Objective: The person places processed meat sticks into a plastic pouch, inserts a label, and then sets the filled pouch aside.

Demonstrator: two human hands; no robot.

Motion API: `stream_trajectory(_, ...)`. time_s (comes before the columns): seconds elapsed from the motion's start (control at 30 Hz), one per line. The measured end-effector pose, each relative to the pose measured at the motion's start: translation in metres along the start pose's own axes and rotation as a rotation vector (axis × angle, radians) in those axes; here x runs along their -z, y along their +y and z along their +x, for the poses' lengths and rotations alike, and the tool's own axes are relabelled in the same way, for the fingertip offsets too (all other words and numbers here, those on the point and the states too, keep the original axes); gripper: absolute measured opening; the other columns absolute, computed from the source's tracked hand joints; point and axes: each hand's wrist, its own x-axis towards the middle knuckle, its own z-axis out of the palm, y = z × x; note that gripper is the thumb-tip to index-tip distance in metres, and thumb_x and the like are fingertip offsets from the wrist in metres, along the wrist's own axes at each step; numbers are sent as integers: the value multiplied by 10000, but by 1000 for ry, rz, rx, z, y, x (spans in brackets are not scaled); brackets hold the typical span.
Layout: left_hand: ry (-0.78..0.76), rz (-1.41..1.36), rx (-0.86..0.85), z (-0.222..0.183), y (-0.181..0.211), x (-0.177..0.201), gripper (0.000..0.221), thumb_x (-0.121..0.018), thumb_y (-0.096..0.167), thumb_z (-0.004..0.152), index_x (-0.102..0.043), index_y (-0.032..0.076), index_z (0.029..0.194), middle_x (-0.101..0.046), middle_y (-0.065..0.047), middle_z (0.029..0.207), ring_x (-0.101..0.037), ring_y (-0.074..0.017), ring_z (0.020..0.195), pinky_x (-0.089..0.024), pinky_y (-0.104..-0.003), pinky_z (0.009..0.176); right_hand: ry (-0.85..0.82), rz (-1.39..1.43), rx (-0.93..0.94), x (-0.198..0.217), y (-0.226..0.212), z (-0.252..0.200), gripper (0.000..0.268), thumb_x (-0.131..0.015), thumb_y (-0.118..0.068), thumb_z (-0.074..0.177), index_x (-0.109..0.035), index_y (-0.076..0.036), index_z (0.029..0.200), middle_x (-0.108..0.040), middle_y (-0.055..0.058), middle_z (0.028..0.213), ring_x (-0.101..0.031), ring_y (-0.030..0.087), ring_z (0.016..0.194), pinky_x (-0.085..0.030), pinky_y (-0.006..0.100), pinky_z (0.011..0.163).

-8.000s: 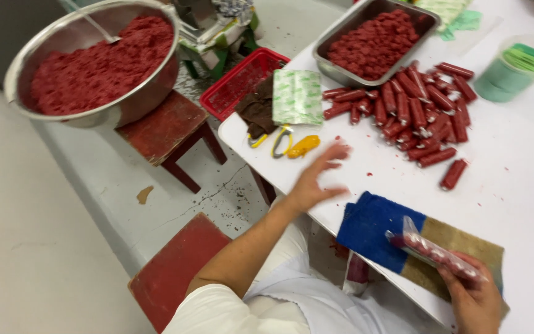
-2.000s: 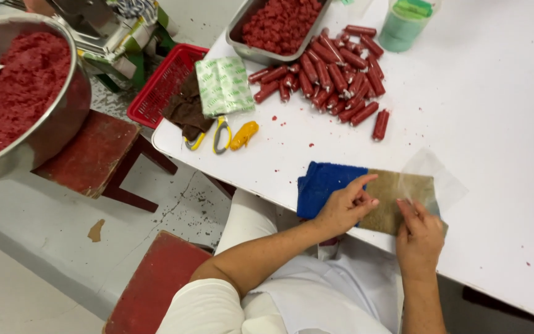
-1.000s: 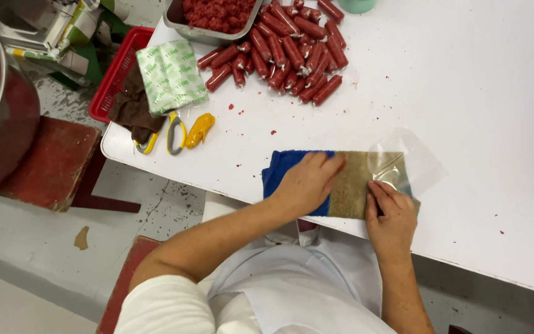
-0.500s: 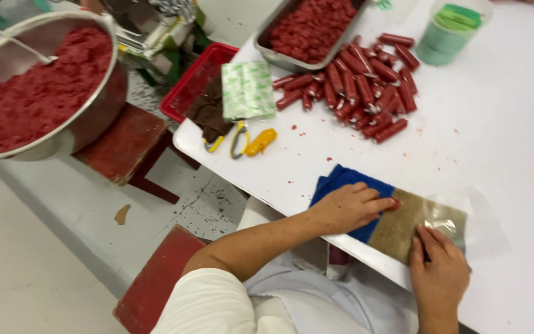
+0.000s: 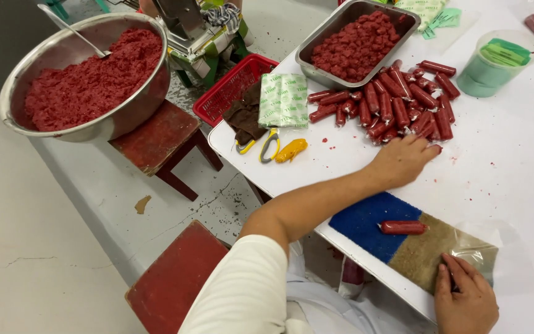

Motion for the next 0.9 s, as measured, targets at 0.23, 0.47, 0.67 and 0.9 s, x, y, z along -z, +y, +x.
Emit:
stream_trajectory(0.23, 145, 327, 59, -1, 1, -26, 186, -586, 188, 886, -733, 138, 988, -633, -98, 1159, -588, -314, 1055, -510, -429, 719, -41, 69, -24, 7, -5, 3, 216, -742, -193, 1071, -811, -199, 1275, -732, -33, 1297, -684, 181, 1105, -541, 333, 907)
stream_trajectory(0.47, 20, 179, 54, -12, -5, -45, 203, -652, 227, 860, -690, 171, 1051, -553, -110, 1302, -549, -324, 993, -571, -429, 599, -11, 102, 25, 3, 1, 3, 201, -779, -149, 1087, -829, -144, 1282, -747, 8, 1305, -696, 195, 1106, -549, 332, 922)
stream_trajectory(0.67, -341, -83, 66, -16, -4, 4, 308, -614, 139, 817, -673, 195, 1114, -482, -123, 1382, -613, -375, 925, -539, -486, 727, -21, 79, 57, 13, -9, 4, 228, -778, -79, 1069, -834, -120, 1287, -750, 30, 1285, -692, 223, 1108, -552, 358, 1011)
stream_trajectory(0.9, -328, -192, 40, -42, -17, 27, 392, -670, 380, 882, -589, 211, 1227, -463, -106, 1343, -644, -327, 1006, -553, -447, 829, -77, 73, 20, 16, -9, 5, 231, -735, -119, 1073, -811, -147, 1289, -738, 11, 1307, -677, 223, 1123, -545, 369, 978)
